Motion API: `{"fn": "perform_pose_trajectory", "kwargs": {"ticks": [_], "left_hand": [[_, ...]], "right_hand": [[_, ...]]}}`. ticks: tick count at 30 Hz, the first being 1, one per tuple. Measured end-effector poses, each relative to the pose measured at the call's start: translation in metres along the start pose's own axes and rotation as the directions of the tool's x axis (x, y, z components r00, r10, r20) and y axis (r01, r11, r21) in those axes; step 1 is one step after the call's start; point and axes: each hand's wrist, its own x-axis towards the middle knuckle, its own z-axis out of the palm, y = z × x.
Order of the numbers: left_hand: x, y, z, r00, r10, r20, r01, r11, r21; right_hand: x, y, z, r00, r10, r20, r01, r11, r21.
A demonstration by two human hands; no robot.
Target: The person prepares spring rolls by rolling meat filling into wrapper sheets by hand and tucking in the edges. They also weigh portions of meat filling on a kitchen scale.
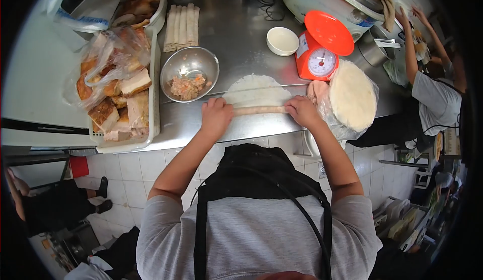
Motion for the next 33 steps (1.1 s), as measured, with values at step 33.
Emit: {"fn": "perform_pose_trajectory", "kwargs": {"ticks": [33], "left_hand": [[0.005, -0.007, 0.026, 0.973, 0.053, -0.226, -0.079, 0.991, -0.108]], "right_hand": [[0.009, -0.05, 0.034, 0.92, -0.306, -0.246, 0.289, 0.952, -0.105]]}}
